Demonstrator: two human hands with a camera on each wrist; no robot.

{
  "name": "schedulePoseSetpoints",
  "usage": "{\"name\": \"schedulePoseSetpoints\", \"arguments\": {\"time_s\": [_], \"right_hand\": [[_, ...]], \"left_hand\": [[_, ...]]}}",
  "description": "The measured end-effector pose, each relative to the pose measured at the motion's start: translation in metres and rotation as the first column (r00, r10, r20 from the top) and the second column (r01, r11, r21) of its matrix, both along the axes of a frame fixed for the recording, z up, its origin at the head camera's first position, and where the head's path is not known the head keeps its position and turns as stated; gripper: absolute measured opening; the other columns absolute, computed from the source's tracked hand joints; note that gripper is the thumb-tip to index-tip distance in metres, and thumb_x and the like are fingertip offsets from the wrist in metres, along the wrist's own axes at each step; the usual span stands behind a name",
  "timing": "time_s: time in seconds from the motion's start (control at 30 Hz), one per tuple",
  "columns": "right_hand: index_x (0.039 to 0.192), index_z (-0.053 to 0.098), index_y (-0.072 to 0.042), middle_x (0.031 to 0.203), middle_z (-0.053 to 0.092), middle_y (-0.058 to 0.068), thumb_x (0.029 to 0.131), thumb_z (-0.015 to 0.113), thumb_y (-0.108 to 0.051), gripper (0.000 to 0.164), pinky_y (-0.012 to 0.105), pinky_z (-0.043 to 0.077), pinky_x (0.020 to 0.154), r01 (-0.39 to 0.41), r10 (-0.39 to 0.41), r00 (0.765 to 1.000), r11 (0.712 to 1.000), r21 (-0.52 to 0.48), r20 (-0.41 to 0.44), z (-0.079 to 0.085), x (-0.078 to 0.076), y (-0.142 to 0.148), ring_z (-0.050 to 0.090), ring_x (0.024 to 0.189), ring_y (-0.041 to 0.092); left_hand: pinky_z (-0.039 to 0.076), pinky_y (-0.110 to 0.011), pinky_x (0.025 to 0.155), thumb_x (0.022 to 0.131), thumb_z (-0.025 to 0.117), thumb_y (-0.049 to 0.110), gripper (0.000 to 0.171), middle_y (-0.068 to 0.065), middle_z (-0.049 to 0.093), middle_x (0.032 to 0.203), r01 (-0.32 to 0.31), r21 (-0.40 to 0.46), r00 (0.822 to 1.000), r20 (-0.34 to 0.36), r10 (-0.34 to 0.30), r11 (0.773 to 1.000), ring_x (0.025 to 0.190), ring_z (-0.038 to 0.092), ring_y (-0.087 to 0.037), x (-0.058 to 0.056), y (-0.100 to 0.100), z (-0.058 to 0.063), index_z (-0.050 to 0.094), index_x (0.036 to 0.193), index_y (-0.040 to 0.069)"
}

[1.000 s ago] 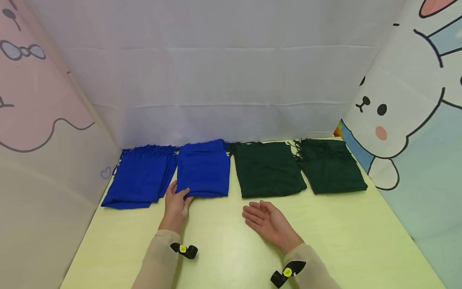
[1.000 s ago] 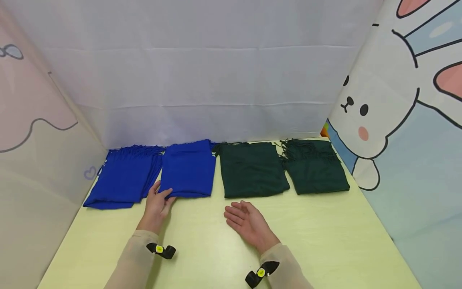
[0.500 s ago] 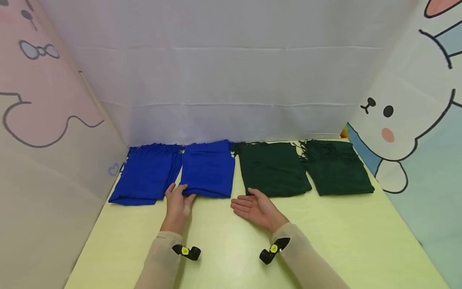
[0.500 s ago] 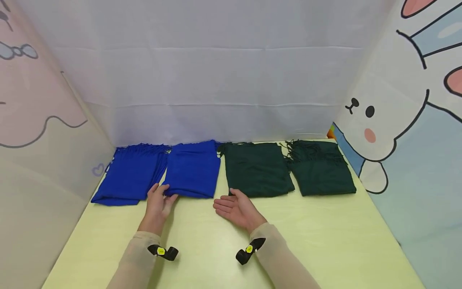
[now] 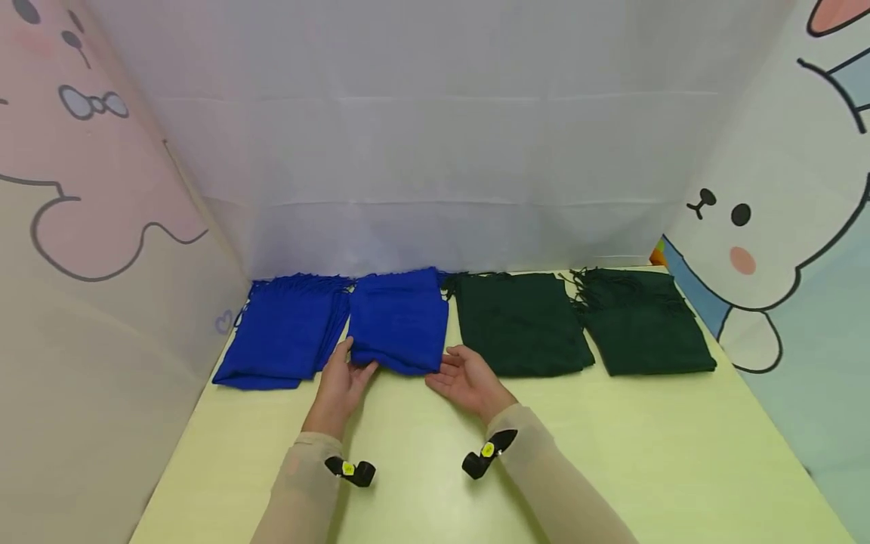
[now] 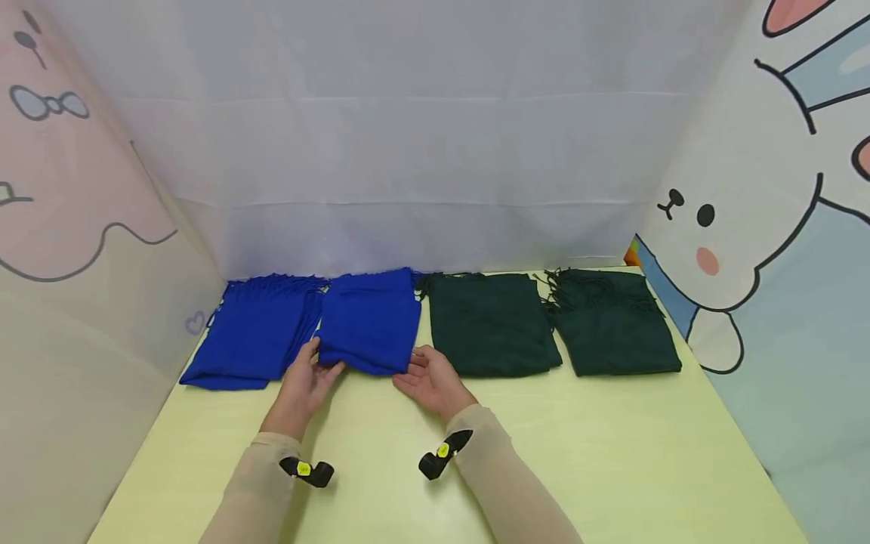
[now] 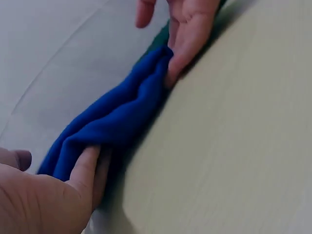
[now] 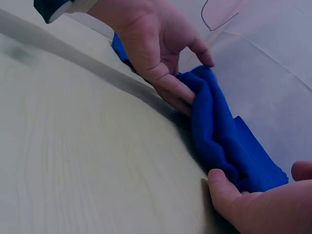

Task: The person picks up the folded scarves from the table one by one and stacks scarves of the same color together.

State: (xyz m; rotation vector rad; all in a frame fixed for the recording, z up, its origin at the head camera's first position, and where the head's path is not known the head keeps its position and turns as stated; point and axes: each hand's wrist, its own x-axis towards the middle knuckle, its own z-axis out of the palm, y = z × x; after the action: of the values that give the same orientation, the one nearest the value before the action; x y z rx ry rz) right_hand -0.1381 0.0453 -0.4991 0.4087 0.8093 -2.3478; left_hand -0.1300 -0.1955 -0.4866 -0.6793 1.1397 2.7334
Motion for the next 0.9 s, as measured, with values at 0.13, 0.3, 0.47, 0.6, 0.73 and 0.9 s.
{"name": "schedulePoseSetpoints", "arguments": {"time_s": [0.13, 0.3, 0.47, 0.6, 0.73, 0.9], "right_hand": [[0.152, 0.013, 0.011, 0.159, 0.009, 0.034, 0.101, 0.045, -0.019, 0.067, 0.054, 0.023, 0.118, 0.022, -0.022, 1.000, 1.000, 0.018, 0.013, -0.006, 0.000, -0.004, 0.017, 0.145, 0.051], [0.151, 0.015, 0.011, 0.157, 0.015, 0.035, 0.101, 0.044, -0.018, 0.065, 0.054, 0.022, 0.118, 0.010, -0.010, 1.000, 1.000, 0.018, 0.008, -0.007, 0.001, -0.009, 0.018, 0.145, 0.051], [0.148, 0.023, 0.011, 0.153, 0.026, 0.034, 0.100, 0.043, -0.017, 0.058, 0.055, 0.022, 0.118, -0.012, 0.013, 1.000, 1.000, 0.026, -0.022, -0.002, 0.000, -0.017, 0.025, 0.143, 0.049], [0.145, 0.032, 0.010, 0.149, 0.037, 0.031, 0.102, 0.043, -0.014, 0.051, 0.055, 0.026, 0.116, 0.012, -0.011, 1.000, 0.999, 0.050, -0.020, 0.001, -0.001, -0.016, 0.036, 0.140, 0.043], [0.144, 0.038, 0.009, 0.143, 0.047, 0.028, 0.102, 0.046, -0.010, 0.047, 0.053, 0.034, 0.113, 0.032, -0.028, 0.999, 0.994, 0.109, -0.033, 0.001, -0.003, -0.012, 0.047, 0.133, 0.038], [0.145, 0.037, 0.009, 0.144, 0.046, 0.028, 0.101, 0.049, -0.007, 0.048, 0.052, 0.036, 0.112, 0.035, -0.024, 0.998, 0.983, 0.178, -0.066, 0.000, -0.003, -0.013, 0.049, 0.132, 0.036]], "left_hand": [[0.041, -0.041, 0.110, 0.107, 0.044, 0.036, 0.070, -0.018, 0.012, 0.163, 0.120, -0.364, 0.993, 0.022, -0.120, 0.924, 0.144, 0.030, -0.033, 0.000, -0.005, -0.013, 0.003, 0.160, 0.017], [0.054, -0.029, 0.092, 0.107, 0.046, 0.014, 0.070, -0.020, 0.016, 0.161, 0.163, -0.480, 0.985, 0.038, -0.166, 0.862, 0.140, 0.038, -0.036, 0.004, -0.014, -0.024, 0.002, 0.160, 0.017], [0.052, -0.030, 0.096, 0.106, 0.045, 0.007, 0.065, -0.019, 0.022, 0.160, 0.194, -0.450, 0.978, 0.015, -0.210, 0.872, 0.137, 0.042, -0.032, 0.010, -0.026, -0.022, 0.009, 0.160, 0.010], [0.050, -0.030, 0.098, 0.106, 0.044, 0.006, 0.062, -0.018, 0.026, 0.158, 0.247, -0.417, 0.964, 0.018, -0.264, 0.875, 0.125, 0.054, -0.020, 0.013, -0.025, -0.019, 0.013, 0.159, 0.009], [0.051, -0.031, 0.098, 0.106, 0.044, 0.005, 0.061, -0.019, 0.029, 0.156, 0.274, -0.413, 0.956, 0.019, -0.292, 0.868, 0.124, 0.055, -0.021, 0.013, -0.019, -0.018, 0.015, 0.159, 0.008], [0.051, -0.032, 0.097, 0.106, 0.044, 0.004, 0.061, -0.020, 0.027, 0.157, 0.289, -0.435, 0.950, 0.021, -0.311, 0.853, 0.137, 0.042, -0.033, 0.017, -0.017, -0.019, 0.014, 0.159, 0.007]]}}
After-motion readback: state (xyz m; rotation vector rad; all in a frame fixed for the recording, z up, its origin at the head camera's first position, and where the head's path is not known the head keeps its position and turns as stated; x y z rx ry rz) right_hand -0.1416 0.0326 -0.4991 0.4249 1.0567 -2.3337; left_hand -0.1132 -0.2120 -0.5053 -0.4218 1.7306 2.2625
